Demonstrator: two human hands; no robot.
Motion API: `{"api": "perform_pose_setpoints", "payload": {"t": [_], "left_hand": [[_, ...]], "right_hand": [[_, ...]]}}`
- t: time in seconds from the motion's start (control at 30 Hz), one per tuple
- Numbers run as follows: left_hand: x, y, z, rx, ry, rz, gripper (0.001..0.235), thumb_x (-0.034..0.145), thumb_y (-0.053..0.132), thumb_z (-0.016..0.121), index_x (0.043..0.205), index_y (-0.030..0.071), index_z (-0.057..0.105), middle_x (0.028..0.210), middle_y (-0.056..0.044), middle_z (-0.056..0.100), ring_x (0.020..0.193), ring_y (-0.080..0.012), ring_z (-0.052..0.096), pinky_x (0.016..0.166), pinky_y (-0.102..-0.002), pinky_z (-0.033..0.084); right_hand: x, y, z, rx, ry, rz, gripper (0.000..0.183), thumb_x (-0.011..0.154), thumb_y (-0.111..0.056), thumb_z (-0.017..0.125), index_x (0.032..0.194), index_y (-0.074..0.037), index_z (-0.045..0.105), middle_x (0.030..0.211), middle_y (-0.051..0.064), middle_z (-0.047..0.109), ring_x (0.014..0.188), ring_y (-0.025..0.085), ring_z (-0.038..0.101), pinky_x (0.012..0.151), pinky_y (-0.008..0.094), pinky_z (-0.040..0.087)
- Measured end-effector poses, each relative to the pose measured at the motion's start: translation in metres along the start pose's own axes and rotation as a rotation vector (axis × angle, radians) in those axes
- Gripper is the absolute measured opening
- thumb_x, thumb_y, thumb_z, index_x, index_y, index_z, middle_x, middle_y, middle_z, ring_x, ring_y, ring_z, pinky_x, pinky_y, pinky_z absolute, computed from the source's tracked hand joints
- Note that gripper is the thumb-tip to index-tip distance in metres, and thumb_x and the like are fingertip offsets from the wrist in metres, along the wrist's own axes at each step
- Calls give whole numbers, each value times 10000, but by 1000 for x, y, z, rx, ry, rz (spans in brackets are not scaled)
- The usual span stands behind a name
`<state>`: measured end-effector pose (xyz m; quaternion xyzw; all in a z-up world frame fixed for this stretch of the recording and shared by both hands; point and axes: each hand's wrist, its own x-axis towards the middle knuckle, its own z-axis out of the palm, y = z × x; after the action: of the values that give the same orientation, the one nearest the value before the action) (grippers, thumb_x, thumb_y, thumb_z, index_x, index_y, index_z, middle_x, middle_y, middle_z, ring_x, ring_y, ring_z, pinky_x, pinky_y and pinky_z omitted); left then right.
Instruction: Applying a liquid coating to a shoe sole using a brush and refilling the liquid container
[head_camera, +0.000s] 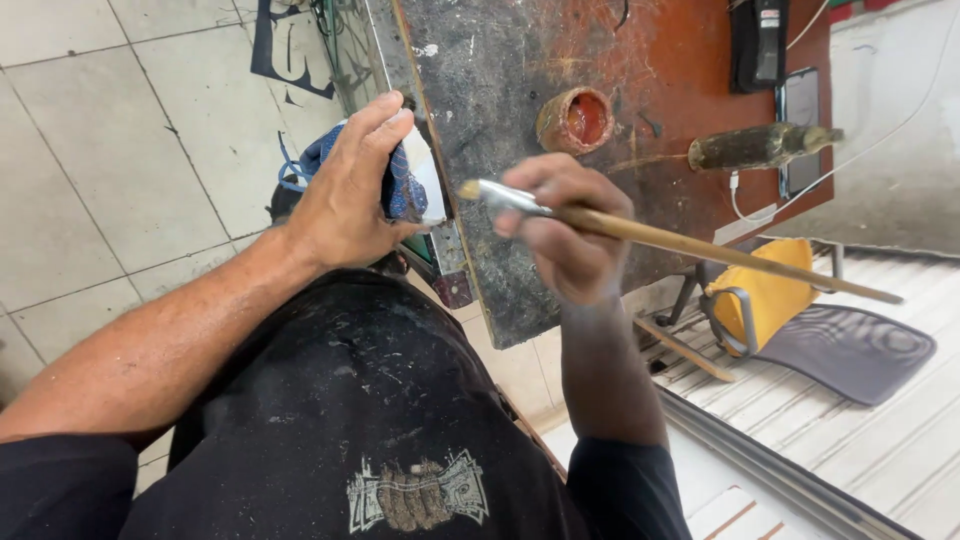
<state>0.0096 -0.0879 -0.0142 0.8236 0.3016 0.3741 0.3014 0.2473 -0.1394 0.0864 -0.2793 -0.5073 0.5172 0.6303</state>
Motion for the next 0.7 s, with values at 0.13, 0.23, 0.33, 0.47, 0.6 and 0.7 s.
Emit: {"api": "perform_pose_setpoints", "payload": {"t": [0.13, 0.23, 0.33, 0.47, 0.6, 0.7], "left_hand": [[-1, -1, 0, 7, -15, 2, 1183, 760, 241, 1024, 1579, 12, 203, 1596, -343, 283, 1532, -500, 314, 1254, -642, 354], [-3, -4, -2, -19, -28, -1, 1141, 794, 247, 992, 1590, 41, 202, 1618, -325, 252, 1542, -518, 292, 1237, -676, 351], [3, 1, 0, -48, 88, 15, 1142, 584, 221, 1034, 1495, -66, 408, 1475, -338, 416, 1397, -584, 412, 1180, -644, 354], [6, 0, 0, -50, 88, 30, 1144, 590, 240, 1037, 1498, -66, 413, 1474, -342, 413, 1389, -591, 411, 1168, -652, 360], [11, 4, -4, -28, 68, 39, 1139, 606, 247, 1031, 1505, -59, 403, 1455, -347, 418, 1373, -609, 416, 1158, -675, 362], [14, 4, -6, -22, 68, 50, 1142, 605, 260, 1031, 1507, -58, 407, 1447, -353, 426, 1361, -615, 424, 1151, -683, 367]], "right_hand": [[-2, 20, 15, -191, 128, 82, 269, 834, 204, 679, 974, -18, 622, 1020, 254, 684, 731, 290, 733, 657, 333, 689], [1, 27, 17, -345, 143, 124, 192, 886, 117, 680, 979, -23, 586, 991, 257, 685, 684, 286, 737, 639, 325, 668], [1, 48, 1, -276, 208, 58, 176, 885, 97, 725, 950, 97, 561, 950, 323, 691, 725, 297, 772, 618, 350, 675], [5, 49, 4, -298, 237, 48, 160, 892, 74, 723, 936, 80, 569, 912, 310, 698, 687, 286, 764, 592, 355, 674], [10, 48, 3, -278, 195, 38, 154, 864, 76, 738, 912, 74, 591, 854, 299, 688, 657, 279, 753, 568, 343, 671], [17, 42, 8, -316, 161, 2, 123, 878, 59, 726, 910, 36, 610, 844, 256, 688, 655, 251, 735, 567, 322, 671]]}}
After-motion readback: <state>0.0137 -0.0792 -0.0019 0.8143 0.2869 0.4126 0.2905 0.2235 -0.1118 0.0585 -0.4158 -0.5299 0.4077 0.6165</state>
